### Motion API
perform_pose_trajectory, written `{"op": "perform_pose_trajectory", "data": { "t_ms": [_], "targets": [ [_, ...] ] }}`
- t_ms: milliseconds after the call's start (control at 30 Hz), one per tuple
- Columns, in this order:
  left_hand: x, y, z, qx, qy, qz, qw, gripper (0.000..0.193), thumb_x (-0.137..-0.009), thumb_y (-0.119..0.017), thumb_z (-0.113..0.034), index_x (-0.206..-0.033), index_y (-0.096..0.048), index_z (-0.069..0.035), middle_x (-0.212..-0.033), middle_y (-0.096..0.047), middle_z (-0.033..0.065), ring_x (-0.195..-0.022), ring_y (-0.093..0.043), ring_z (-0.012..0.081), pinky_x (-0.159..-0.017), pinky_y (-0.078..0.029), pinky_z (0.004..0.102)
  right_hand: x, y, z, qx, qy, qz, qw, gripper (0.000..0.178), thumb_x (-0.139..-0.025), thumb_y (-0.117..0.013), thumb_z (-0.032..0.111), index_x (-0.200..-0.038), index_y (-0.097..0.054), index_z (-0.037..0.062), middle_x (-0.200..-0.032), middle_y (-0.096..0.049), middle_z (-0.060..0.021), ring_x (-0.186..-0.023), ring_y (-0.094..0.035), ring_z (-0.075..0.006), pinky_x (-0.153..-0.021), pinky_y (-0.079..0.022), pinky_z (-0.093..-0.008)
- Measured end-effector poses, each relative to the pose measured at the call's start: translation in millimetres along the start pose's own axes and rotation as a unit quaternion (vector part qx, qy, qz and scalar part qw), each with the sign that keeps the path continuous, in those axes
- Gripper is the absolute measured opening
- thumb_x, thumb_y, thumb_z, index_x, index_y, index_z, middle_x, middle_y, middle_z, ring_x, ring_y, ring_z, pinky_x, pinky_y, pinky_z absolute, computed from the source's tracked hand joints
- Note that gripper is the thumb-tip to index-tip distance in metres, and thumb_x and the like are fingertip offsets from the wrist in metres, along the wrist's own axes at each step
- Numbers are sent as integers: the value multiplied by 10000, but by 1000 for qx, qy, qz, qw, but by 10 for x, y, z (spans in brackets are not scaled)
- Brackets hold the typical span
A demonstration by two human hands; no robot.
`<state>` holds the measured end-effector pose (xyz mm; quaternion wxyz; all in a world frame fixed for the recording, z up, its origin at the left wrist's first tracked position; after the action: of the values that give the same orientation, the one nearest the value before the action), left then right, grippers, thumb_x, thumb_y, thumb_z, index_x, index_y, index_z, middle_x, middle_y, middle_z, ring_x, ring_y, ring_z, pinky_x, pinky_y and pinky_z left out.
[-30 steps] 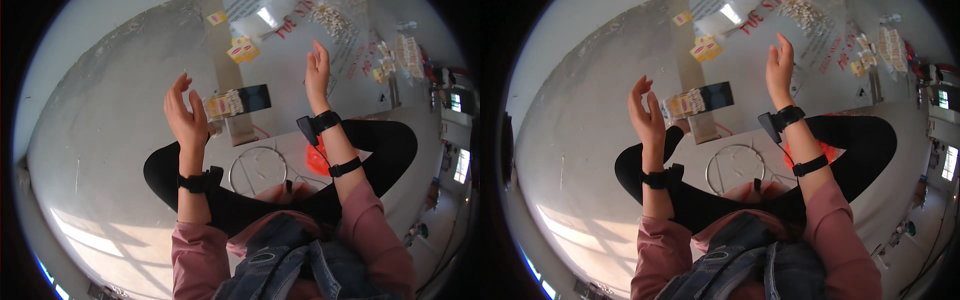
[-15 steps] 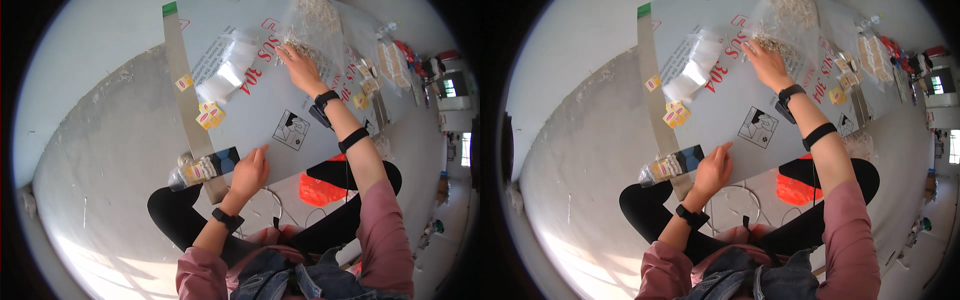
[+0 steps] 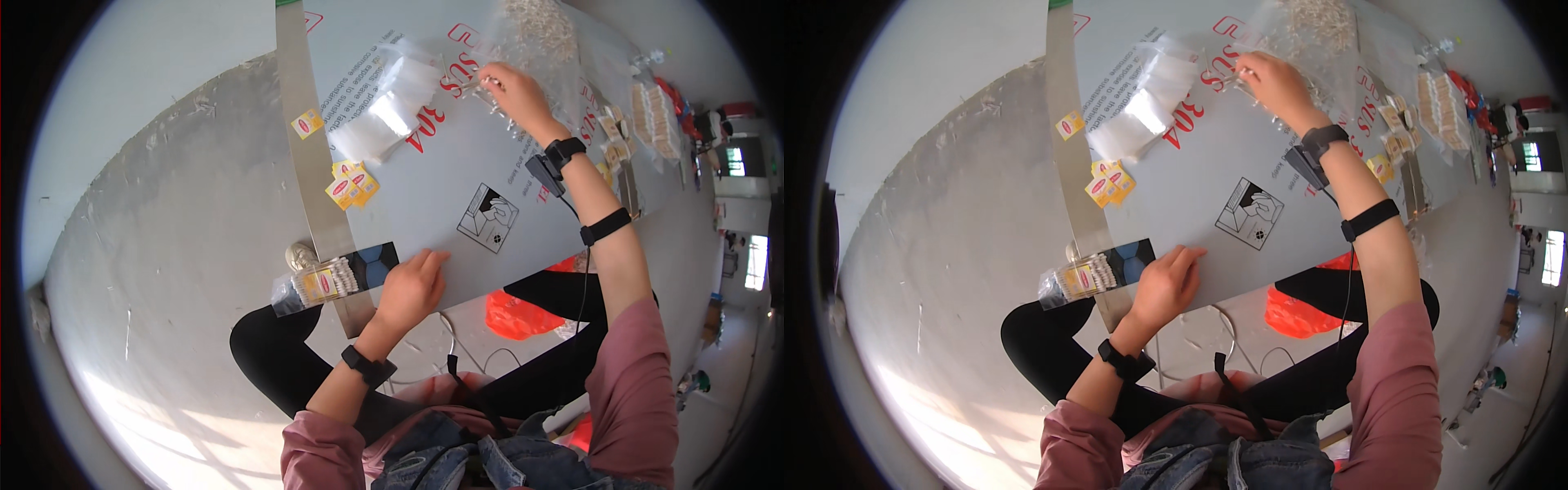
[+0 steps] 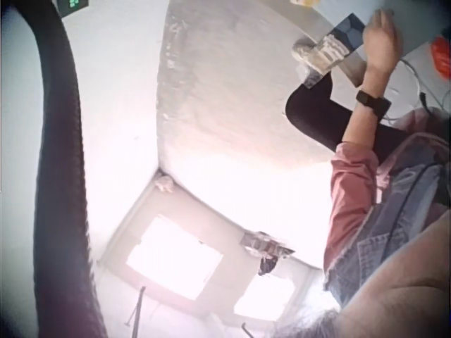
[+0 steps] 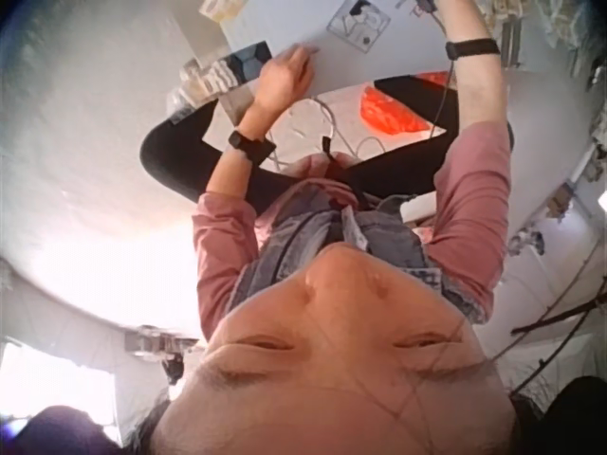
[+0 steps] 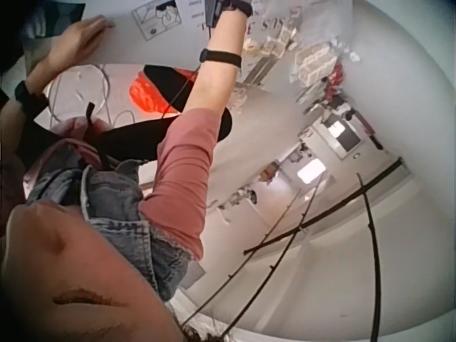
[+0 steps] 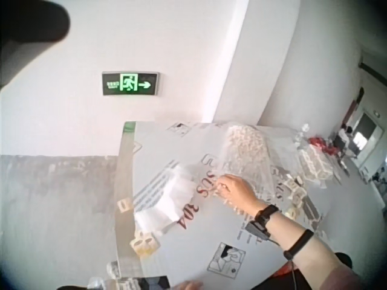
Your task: The person is counting and arranging cotton swabs into small plastic bags at a workstation.
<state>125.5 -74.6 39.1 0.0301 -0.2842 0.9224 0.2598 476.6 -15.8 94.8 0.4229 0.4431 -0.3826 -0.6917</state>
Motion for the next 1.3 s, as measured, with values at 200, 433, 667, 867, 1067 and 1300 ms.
{"op": "perform_pose_trajectory", "data": {
  "t_ms": [200, 433, 667, 867, 1067, 1300],
  "targets": [
    [-8, -53, -15, 6, -18, -9, 1000, 253, -843, -596, 30, -1086, -640, -23, -872, -606, 138, -741, -628, 345, -630, -517, 425, 209, 247, -141, -176, -97, -127, 971, 137, -919, -710, 75, -1046, -663, 55, -859, -703, -57, -757, -665, -132, -676, -524, -273],
    [79, -8, 20, 24, 11, -8, 1000, 312, -855, -582, 16, -1163, -606, -19, -926, -618, 147, -775, -639, 349, -667, -530, 416, 822, 187, 395, -493, -247, -273, 788, 127, -952, -698, 77, -1035, -650, -7, -930, -694, -59, -786, -641, -113, -744, -525, -244],
    [72, 77, -32, -40, 44, -99, 993, 691, -781, -727, -31, -1413, -451, 17, -1235, -572, 186, -1050, -607, 318, -880, -516, 422, 1764, -516, 1257, -679, -352, -186, 617, 126, -960, -673, 52, -1081, -653, 23, -1009, -690, -52, -849, -643, -116, -787, -525, -242],
    [-50, 160, 32, -206, 5, -70, 976, 902, -742, -804, -74, -1521, -354, -14, -1473, -480, 196, -1341, -473, 367, -1093, -418, 448, 1883, -587, 1530, -475, -352, -20, 806, 181, -897, -737, 70, -1050, -653, 22, -942, -709, -51, -812, -652, -98, -679, -520, -266],
    [-173, 158, 49, -273, -26, -60, 960, 758, -766, -784, -71, -1461, -481, -54, -1473, -519, 123, -1374, -473, 324, -1110, -412, 431, 1895, -320, 1354, -226, -154, -14, 962, 515, -783, -789, 44, -1259, -609, 124, -1301, -588, -57, -907, -655, -236, -771, -555, -338],
    [-332, 102, 53, -249, -47, -65, 965, 490, -752, -792, -64, -1227, -674, -68, -1188, -664, 68, -1075, -621, 283, -907, -516, 396, 2025, -29, 474, -118, -107, -31, 987, 469, -788, -732, -33, -1220, -624, 113, -1230, -605, -84, -965, -651, -285, -828, -553, -354]
  ]
}}
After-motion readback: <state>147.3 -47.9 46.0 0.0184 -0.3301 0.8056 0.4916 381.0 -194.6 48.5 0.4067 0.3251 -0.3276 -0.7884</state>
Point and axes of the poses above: each hand's wrist, its own x-axis away from the middle knuckle, its own y-axis out of the back of the hand, z = x × y, the point moved 2 cm from there along -x, towards the middle knuckle
